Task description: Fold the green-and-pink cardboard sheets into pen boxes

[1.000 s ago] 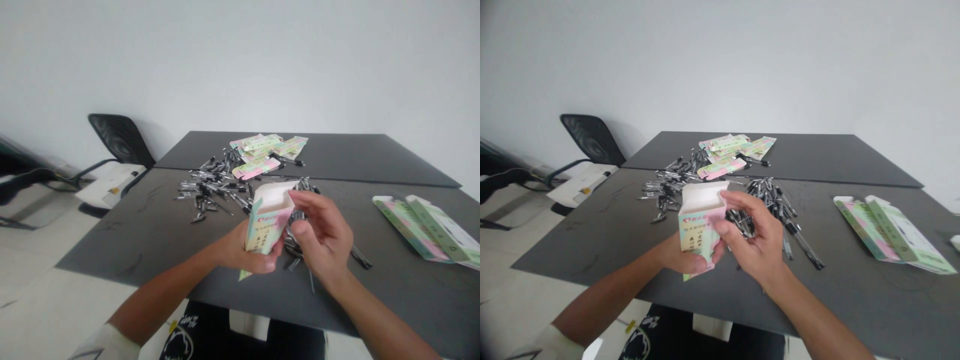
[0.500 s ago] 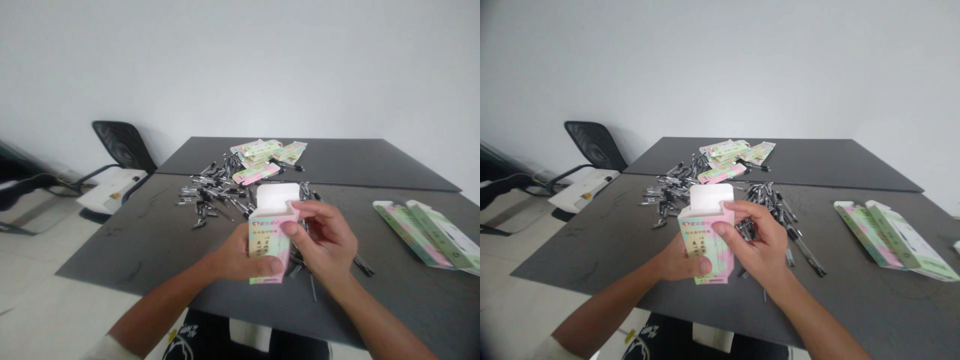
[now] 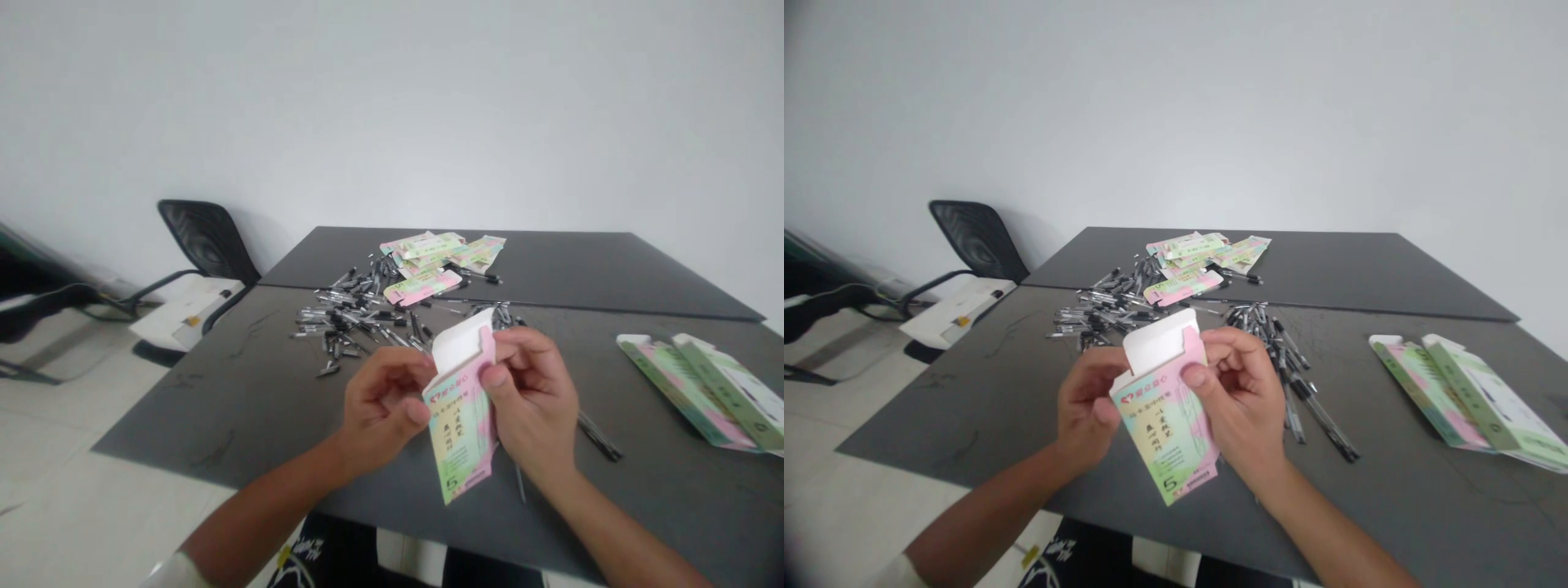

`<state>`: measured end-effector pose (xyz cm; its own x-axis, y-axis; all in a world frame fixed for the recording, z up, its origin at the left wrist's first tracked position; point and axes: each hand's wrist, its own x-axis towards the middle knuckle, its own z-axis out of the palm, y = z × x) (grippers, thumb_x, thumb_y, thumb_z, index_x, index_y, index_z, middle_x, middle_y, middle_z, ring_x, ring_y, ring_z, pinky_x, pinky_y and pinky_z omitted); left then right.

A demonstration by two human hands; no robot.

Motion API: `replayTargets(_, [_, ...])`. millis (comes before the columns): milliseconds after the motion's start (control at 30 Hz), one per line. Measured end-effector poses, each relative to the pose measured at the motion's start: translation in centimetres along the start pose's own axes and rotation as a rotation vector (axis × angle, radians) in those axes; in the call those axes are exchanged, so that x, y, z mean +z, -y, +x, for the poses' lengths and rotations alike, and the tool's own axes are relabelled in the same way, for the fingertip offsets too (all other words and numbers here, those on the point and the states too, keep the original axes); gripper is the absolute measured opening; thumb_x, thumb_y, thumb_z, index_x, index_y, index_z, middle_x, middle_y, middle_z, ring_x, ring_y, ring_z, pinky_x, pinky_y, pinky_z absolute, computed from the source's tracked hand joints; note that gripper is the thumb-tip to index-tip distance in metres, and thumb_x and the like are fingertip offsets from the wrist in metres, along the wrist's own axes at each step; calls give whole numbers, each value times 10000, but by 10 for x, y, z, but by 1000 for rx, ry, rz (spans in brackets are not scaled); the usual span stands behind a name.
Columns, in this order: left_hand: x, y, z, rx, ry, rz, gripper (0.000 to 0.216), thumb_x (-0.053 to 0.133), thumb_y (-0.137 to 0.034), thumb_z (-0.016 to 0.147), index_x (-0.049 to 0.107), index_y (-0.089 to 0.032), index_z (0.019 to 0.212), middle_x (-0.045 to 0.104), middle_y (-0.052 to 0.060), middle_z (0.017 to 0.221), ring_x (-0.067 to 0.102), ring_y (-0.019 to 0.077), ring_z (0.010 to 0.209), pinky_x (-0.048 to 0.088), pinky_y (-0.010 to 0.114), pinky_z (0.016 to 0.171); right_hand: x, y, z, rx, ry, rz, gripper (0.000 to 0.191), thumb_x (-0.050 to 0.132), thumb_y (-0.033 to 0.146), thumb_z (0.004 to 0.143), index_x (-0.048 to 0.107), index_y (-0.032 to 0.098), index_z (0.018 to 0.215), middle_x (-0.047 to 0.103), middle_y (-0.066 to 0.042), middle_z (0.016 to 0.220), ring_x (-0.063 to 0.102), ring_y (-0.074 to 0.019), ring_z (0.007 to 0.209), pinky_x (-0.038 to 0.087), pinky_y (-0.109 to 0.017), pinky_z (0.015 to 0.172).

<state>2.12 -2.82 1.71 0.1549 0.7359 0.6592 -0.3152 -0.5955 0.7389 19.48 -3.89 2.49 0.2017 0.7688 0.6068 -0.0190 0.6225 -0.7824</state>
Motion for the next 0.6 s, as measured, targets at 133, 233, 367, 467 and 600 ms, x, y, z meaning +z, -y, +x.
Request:
replayTargets(133, [5,9,-9,-281,85,-227,726,923,-741,723,668,-264,1208,743,40,1052,714,225,956,579,349,871,5,0,-3,124,31,52,333,796,581,957,695,299,1104,661,64,679,558,-118,490,413,-219,408])
replayTargets(233, [7,22,-18,-412,152,-277,956,1021,-738,518,627,-282,1260,739,96,1212,717,328,1106,584,451,956,8,-3,-6,178,13,82,341,777,609,960,684,311,1099,657,66,685,554,-122,502,435,-222,433])
replayTargets(367, [8,35,-22,-444,213,-332,1141,1111,-600,373,580,-321,1344,703,120,1369,662,414,1311,534,531,1115,6,-9,-9,276,21,125,366,769,649,946,692,311,1063,650,59,692,573,-136,524,463,-237,454])
replayTargets(467, [7,38,-19,-405,255,-361,1146,1132,-517,384,592,-300,1371,660,135,1467,612,423,1401,466,546,1205,1,-13,-9,362,57,158,385,762,665,942,717,293,1026,680,38,716,592,-144,538,473,-249,460])
replayTargets(600, [4,37,-16,-389,287,-351,1090,1135,-454,430,634,-283,1384,676,132,1470,654,390,1336,514,509,1129,0,-13,-6,399,62,190,393,766,672,935,735,285,993,715,28,753,590,-138,553,488,-248,482])
